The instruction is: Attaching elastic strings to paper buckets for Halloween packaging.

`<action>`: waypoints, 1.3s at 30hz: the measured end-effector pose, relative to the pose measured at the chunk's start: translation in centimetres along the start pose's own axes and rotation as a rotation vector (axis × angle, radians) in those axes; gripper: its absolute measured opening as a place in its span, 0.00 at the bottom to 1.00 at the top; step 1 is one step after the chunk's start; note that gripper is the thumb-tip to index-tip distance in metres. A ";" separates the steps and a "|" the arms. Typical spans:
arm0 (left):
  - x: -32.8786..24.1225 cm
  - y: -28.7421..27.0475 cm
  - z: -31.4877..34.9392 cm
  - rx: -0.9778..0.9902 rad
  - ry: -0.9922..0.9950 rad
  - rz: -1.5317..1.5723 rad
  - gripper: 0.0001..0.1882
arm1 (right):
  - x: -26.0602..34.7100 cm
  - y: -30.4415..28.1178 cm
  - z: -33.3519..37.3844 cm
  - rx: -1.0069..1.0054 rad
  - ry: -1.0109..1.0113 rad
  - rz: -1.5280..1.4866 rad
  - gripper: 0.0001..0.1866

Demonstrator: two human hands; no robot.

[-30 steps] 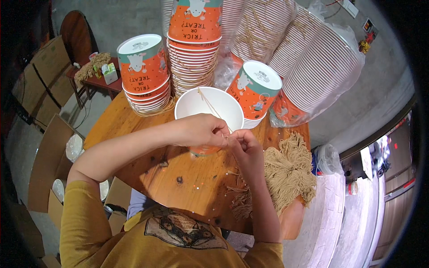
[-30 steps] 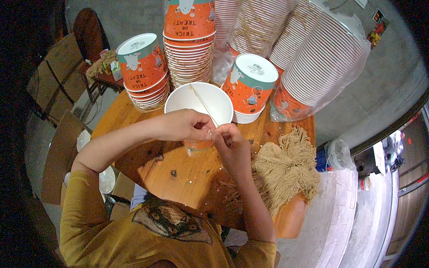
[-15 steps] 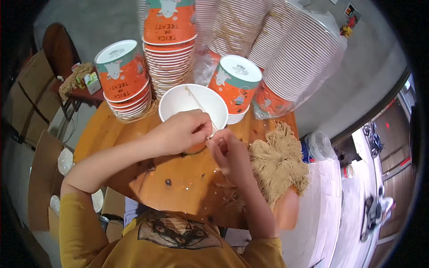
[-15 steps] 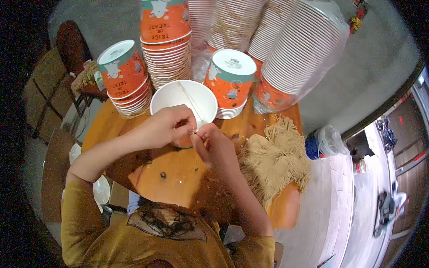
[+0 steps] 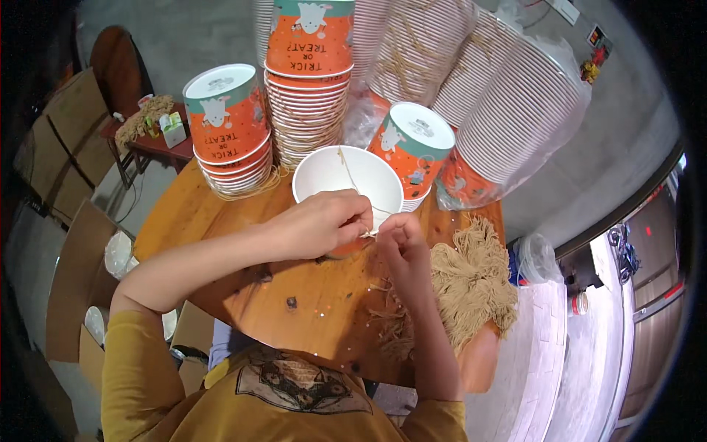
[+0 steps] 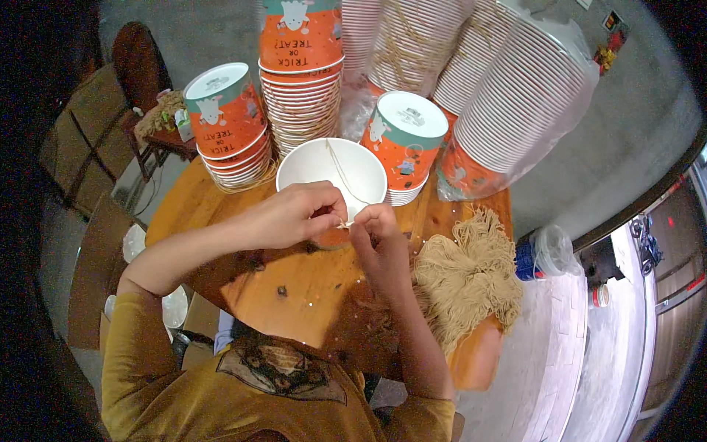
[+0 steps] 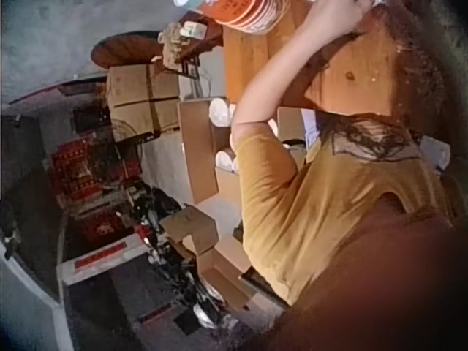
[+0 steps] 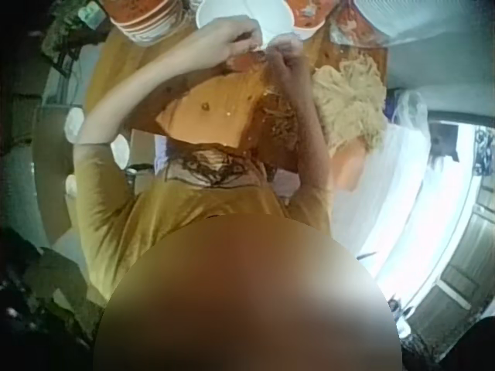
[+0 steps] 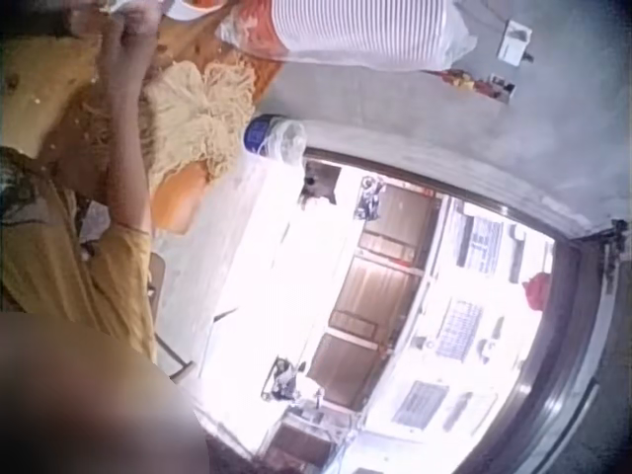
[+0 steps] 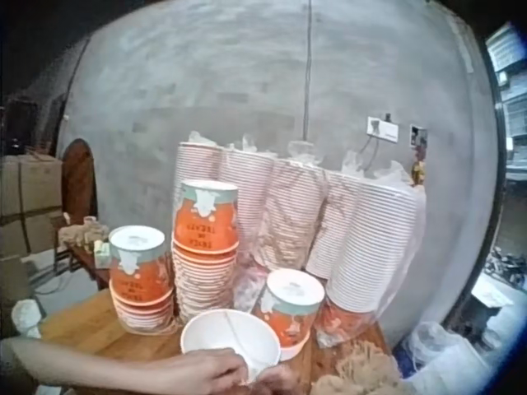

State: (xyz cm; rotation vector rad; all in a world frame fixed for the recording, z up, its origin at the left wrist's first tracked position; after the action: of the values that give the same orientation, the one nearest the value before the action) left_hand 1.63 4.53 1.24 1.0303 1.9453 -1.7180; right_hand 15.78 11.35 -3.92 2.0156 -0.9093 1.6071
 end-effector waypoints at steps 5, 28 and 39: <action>0.1 0.1 0.1 0.010 -0.015 0.002 0.06 | 1.1 0.4 0.0 -0.070 -0.017 0.381 0.07; 1.3 0.3 -0.2 0.152 -0.207 0.216 0.11 | 0.9 -0.5 0.5 -0.064 0.019 0.211 0.03; 2.4 0.5 -2.4 0.490 -0.303 0.215 0.11 | 3.0 0.1 -1.2 -0.002 -0.015 0.371 0.07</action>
State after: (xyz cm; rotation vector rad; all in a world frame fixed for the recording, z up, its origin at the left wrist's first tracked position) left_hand 0.90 7.49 -0.27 1.0112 1.2115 -2.1262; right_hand 15.26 11.32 -0.74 1.9417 -1.3534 1.7752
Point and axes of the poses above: each hand's wrist, its own z-axis away from the middle knuckle, its own y-axis out of the palm, x = y × z, the point moved 5 cm from there along -z, towards the middle knuckle, and after that the axes turned 5 degrees about x, right-handed, at the moved point
